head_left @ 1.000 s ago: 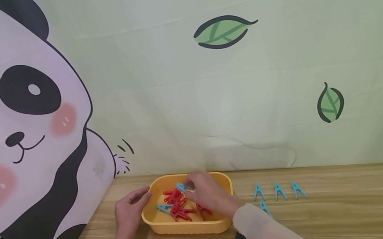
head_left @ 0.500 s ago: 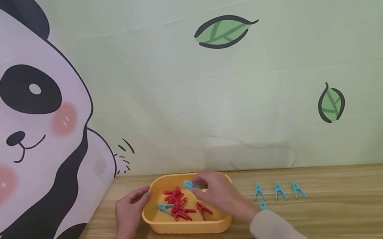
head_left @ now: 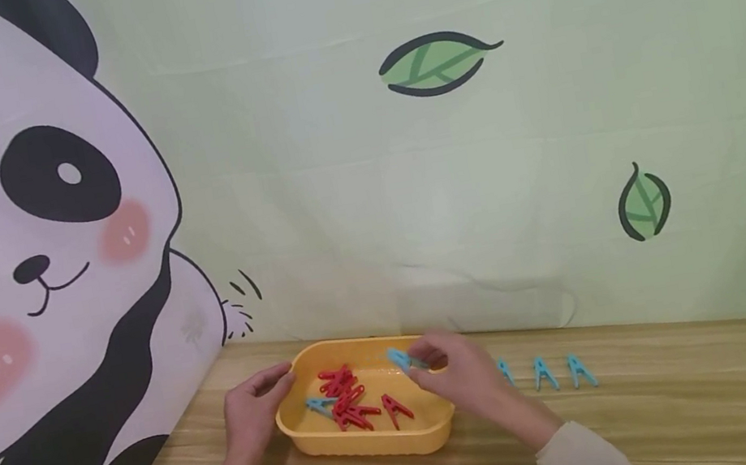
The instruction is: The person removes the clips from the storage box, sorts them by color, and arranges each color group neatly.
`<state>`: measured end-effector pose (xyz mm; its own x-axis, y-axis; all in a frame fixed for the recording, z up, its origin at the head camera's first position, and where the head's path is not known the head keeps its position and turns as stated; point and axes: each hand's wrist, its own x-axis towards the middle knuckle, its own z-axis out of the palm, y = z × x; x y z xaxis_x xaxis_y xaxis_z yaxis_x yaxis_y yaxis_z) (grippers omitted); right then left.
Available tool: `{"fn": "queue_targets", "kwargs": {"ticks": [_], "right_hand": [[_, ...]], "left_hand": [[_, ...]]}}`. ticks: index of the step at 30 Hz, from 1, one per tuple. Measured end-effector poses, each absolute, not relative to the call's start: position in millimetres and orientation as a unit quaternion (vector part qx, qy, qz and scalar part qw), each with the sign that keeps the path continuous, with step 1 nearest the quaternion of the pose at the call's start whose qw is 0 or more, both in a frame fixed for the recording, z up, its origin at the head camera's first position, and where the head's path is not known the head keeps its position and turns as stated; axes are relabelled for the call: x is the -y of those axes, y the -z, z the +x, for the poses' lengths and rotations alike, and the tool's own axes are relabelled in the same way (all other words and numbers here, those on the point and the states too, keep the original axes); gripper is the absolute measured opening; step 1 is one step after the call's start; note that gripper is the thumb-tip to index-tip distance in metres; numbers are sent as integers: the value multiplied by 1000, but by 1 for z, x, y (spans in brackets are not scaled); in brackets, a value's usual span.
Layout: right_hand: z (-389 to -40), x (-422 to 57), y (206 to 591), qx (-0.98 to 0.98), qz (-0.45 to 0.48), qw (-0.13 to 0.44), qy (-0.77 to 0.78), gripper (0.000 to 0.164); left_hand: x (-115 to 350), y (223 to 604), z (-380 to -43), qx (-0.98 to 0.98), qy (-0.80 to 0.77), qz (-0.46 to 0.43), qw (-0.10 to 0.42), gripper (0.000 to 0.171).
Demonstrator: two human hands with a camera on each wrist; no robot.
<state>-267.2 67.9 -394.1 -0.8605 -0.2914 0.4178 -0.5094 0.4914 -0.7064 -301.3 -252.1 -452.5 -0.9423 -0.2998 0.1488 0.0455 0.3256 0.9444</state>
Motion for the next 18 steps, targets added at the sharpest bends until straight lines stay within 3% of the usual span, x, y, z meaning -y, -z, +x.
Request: {"fn": "queue_targets", "kwargs": {"ticks": [18], "right_hand": [[-247,-125,399,863,188,102,-458,18]], "left_hand": [[252,454,-303,798,576,74,161,31]]}}
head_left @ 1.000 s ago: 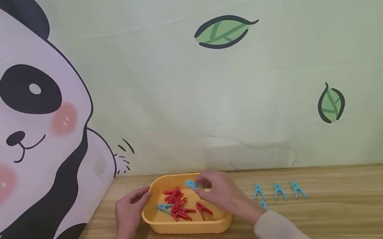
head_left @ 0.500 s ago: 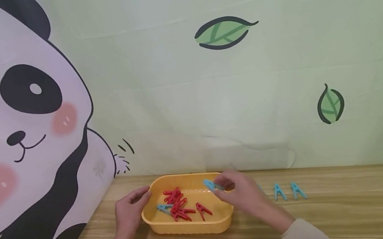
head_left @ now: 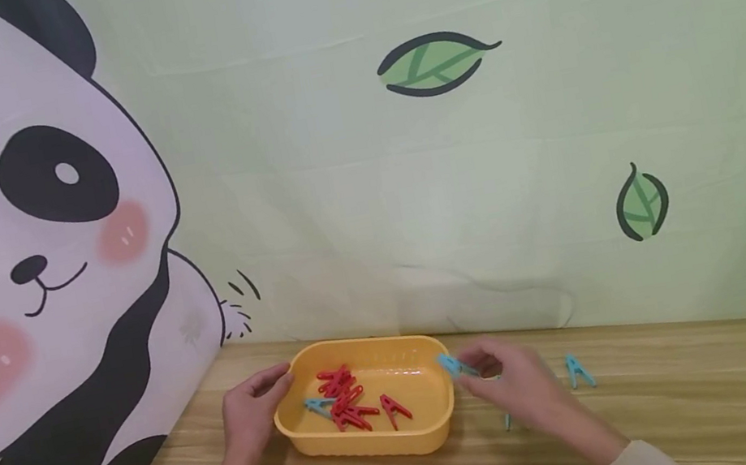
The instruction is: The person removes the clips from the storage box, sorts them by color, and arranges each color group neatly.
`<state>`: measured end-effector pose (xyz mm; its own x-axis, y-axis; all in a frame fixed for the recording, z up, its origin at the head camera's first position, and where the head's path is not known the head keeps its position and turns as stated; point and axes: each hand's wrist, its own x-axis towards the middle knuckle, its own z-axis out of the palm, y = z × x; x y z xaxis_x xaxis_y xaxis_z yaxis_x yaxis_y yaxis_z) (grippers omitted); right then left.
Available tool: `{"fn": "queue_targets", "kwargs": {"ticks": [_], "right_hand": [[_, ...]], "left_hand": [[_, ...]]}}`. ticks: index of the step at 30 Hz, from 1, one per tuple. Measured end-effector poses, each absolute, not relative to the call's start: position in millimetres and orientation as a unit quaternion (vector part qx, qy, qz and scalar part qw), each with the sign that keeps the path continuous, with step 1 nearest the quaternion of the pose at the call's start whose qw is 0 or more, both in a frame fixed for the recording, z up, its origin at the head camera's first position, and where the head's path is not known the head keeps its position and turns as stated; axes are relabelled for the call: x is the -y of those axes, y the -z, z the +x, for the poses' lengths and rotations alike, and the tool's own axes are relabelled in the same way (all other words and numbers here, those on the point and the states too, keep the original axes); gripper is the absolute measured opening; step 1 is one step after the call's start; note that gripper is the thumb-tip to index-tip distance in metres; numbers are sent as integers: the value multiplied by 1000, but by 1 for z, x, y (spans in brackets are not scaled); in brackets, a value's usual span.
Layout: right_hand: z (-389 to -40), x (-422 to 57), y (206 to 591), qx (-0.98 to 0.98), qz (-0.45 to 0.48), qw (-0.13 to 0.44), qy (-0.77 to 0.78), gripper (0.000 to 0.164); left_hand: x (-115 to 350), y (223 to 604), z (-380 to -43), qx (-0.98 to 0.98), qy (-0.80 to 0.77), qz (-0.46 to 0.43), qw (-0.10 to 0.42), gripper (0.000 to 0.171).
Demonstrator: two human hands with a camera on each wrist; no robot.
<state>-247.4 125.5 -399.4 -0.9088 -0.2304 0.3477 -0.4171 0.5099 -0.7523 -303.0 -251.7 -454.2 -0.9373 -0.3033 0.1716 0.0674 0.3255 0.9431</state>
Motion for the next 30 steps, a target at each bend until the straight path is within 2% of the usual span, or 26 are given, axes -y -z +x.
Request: {"fn": "queue_targets", "kwargs": {"ticks": [12,20,30], "right_hand": [[-244,-163,411,877,132,92,-453,17],[-239,-183,416,890,121,99,-428,19],[-236,-204,425,897,95,81,-423,22]], "left_hand": [[252,454,-303,798,575,71,165,31],[251,454,-302,795,581,71,161,31],[251,454,-303,801,571,69,167,31]]}}
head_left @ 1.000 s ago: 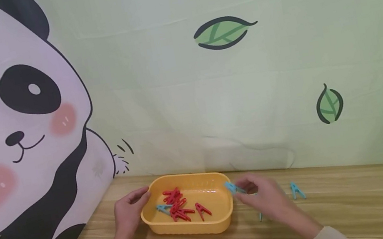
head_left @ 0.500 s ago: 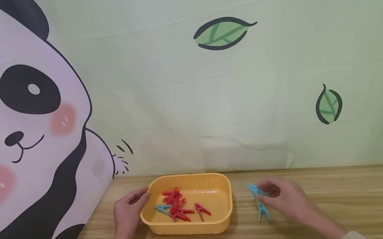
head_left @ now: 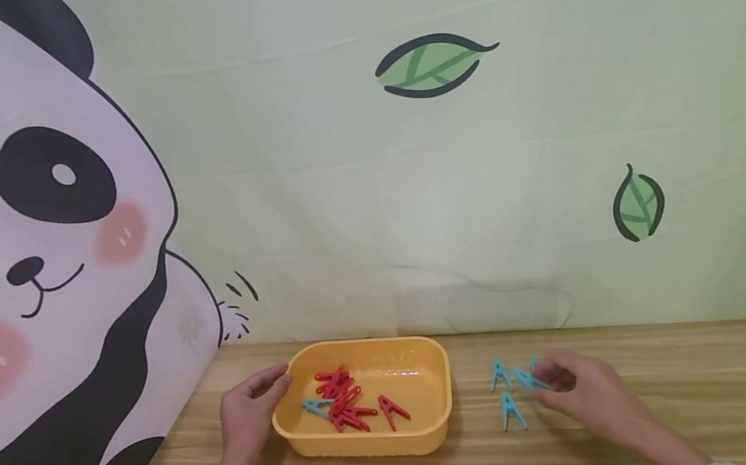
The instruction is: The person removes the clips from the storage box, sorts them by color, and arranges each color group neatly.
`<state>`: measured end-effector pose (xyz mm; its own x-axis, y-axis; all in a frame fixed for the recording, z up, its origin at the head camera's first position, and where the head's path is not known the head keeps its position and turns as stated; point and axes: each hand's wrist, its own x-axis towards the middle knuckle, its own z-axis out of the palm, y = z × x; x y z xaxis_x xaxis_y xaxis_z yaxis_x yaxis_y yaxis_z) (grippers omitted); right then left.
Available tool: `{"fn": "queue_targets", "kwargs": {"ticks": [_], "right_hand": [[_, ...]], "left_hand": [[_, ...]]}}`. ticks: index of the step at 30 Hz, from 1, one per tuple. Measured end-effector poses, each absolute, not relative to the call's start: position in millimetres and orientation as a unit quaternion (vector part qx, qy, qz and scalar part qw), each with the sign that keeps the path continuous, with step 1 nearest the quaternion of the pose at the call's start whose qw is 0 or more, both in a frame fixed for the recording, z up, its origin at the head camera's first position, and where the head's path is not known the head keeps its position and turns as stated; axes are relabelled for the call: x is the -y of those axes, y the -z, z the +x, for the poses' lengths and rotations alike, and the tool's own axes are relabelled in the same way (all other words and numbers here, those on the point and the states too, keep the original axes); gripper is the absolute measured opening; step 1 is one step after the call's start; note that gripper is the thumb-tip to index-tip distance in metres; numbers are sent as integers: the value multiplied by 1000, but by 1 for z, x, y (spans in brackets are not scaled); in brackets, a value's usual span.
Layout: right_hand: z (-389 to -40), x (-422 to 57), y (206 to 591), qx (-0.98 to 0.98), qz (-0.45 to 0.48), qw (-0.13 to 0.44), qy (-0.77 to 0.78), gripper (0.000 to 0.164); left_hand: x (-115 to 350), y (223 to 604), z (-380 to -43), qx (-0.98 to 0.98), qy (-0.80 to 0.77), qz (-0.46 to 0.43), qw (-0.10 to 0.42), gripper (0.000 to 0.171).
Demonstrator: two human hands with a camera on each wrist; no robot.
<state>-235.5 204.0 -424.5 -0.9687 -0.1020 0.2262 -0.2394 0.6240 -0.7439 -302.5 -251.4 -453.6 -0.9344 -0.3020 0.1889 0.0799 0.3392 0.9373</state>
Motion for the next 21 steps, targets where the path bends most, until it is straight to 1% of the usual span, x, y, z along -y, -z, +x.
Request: {"fn": "queue_targets", "kwargs": {"ticks": [9,21], "right_hand": [[-237,-216,426,916,68,47,-392,19],[-236,-222,431,930,71,28,-359,19]], "left_hand": [[251,453,-301,800,573,78,159,32],[252,454,-302,800,575,76,158,32]]}}
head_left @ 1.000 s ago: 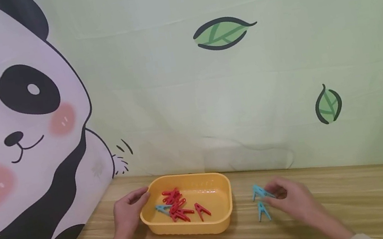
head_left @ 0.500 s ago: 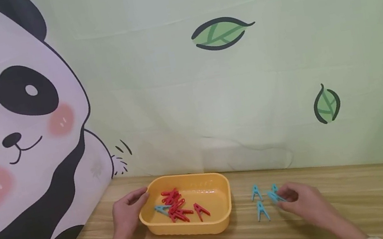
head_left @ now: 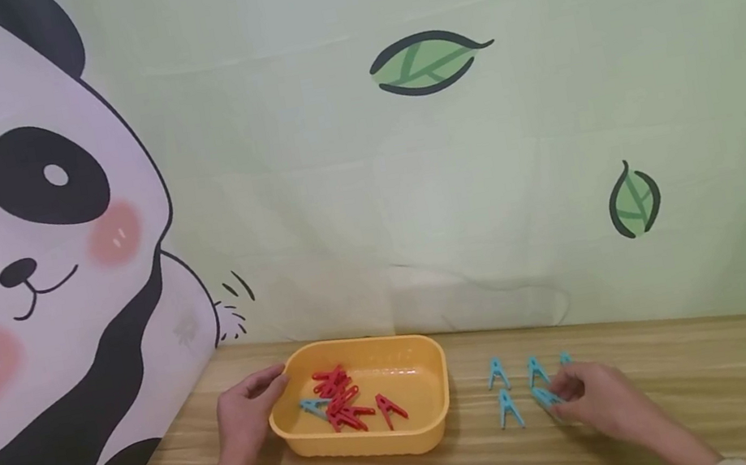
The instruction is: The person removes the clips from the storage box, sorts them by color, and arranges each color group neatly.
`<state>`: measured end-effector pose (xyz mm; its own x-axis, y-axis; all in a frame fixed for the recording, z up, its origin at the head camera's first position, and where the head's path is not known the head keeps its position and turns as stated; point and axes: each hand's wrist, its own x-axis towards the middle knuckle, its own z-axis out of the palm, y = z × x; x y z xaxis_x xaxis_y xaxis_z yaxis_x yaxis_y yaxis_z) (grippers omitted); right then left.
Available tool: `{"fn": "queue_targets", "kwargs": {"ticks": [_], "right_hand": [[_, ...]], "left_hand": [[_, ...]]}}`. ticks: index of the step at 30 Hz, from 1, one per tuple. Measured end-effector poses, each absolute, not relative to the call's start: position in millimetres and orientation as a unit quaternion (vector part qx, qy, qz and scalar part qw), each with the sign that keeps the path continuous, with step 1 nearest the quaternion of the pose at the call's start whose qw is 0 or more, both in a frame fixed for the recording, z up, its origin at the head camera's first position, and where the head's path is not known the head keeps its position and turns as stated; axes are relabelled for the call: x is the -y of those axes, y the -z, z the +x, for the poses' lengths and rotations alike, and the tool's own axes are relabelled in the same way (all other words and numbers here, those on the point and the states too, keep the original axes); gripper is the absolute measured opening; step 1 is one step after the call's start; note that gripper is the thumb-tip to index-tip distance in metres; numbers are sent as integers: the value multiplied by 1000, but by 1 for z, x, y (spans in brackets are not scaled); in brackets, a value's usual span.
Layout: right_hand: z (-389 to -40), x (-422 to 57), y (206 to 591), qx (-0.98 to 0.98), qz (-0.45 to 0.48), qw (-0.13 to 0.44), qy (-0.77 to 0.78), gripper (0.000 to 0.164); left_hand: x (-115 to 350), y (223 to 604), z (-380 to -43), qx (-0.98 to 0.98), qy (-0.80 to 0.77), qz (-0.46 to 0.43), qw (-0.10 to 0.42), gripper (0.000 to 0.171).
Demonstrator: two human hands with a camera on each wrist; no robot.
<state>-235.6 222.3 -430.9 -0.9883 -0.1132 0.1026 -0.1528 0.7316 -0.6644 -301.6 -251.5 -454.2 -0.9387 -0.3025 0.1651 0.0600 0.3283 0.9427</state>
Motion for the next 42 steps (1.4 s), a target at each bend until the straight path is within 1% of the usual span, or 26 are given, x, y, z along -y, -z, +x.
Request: {"fn": "queue_targets", "kwargs": {"ticks": [10,18,42], "right_hand": [[-235,-228,430,936,79,12,-342,23],[-235,-234,429,939,88,-10,-334,21],[-233,-225,434,923,51,-9,-381,22]], "left_hand": [[252,454,-302,797,578,72,159,32],[251,454,-303,796,580,71,155,34],[252,454,-302,805,568,74,154,34]]}}
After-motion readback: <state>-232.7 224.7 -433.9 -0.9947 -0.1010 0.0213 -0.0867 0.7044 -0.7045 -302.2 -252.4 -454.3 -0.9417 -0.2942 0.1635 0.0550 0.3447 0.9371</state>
